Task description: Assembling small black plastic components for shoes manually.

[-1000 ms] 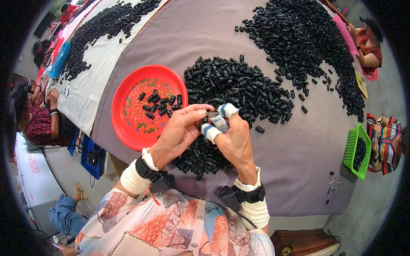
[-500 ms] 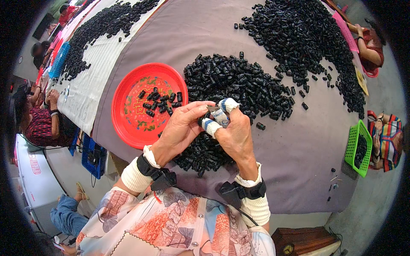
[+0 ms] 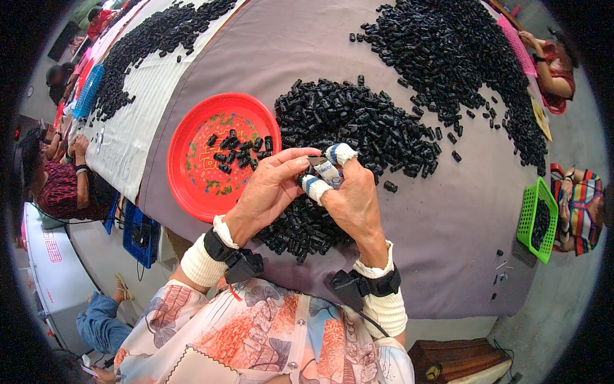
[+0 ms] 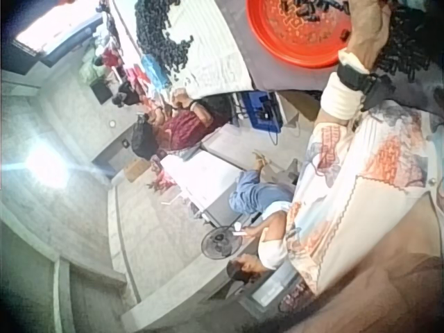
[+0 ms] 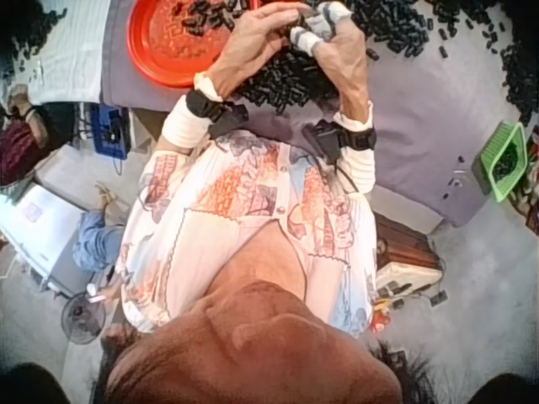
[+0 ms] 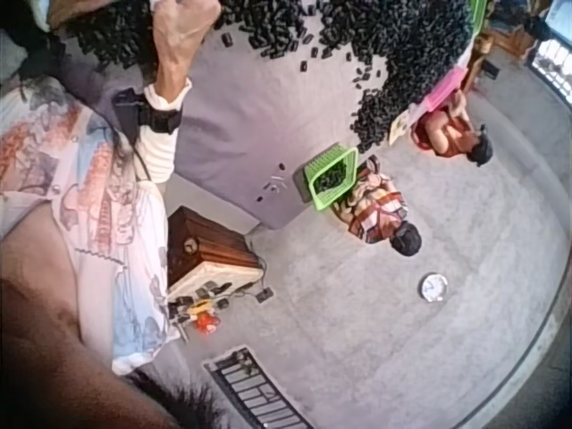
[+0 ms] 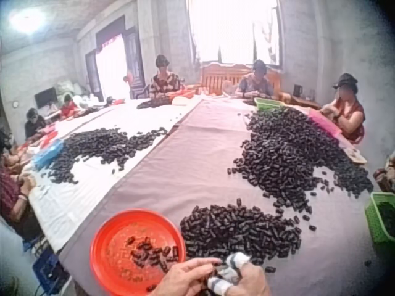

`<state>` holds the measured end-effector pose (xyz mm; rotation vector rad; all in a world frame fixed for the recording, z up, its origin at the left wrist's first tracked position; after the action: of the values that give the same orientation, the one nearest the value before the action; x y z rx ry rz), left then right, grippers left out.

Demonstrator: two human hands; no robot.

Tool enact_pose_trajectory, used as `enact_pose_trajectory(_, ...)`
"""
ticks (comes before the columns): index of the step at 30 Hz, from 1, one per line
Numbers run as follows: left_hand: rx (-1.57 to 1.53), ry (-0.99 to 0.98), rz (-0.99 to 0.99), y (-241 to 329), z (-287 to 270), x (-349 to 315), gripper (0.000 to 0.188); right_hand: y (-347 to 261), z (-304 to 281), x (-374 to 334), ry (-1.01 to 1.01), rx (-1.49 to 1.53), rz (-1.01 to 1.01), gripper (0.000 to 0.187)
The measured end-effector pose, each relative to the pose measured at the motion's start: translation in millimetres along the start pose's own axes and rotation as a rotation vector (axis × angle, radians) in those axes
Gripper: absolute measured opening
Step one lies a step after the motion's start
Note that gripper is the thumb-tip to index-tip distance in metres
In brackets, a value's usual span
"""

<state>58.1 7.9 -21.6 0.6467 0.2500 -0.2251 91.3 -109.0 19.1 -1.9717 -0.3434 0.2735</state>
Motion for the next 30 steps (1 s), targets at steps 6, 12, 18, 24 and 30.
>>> enact_pose_trajectory(6,-0.034,-0.018,-0.017,-3.3,-2.0,1.5,0.027,2.5,-0.7,1.2,-0.003,0.021,0.002,0.025)
enact_pose_trajectory(12,-0.105,-0.105,-0.019,0.2,-2.4,0.3,0.028,6.0,-5.1,-0.8,-0.059,0.111,0.116,0.025)
enact_pose_trajectory(18,-0.244,-0.157,-0.066,-4.7,-4.7,-0.5,0.027,12.7,-4.2,-6.6,-0.203,0.127,0.214,0.029)
enact_pose_trajectory(24,-0.259,-0.179,-0.08,-4.9,6.6,-4.5,0.025,8.1,-4.3,-5.1,-0.289,0.126,0.164,0.03)
enact_pose_trajectory(30,-0.175,-0.152,-0.076,-5.1,7.6,-6.1,0.024,7.3,-4.9,-5.0,-0.307,0.002,0.104,0.032)
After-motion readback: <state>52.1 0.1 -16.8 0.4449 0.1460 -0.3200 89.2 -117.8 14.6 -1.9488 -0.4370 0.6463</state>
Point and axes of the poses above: each hand's wrist, its own x-axis towards the middle knuckle, its own z-axis out of the palm, y = z × x, the point moved 6 cm from there along x, towards the middle knuckle, and after that the axes turned 7 degrees about -x, right-handed, at the moved point
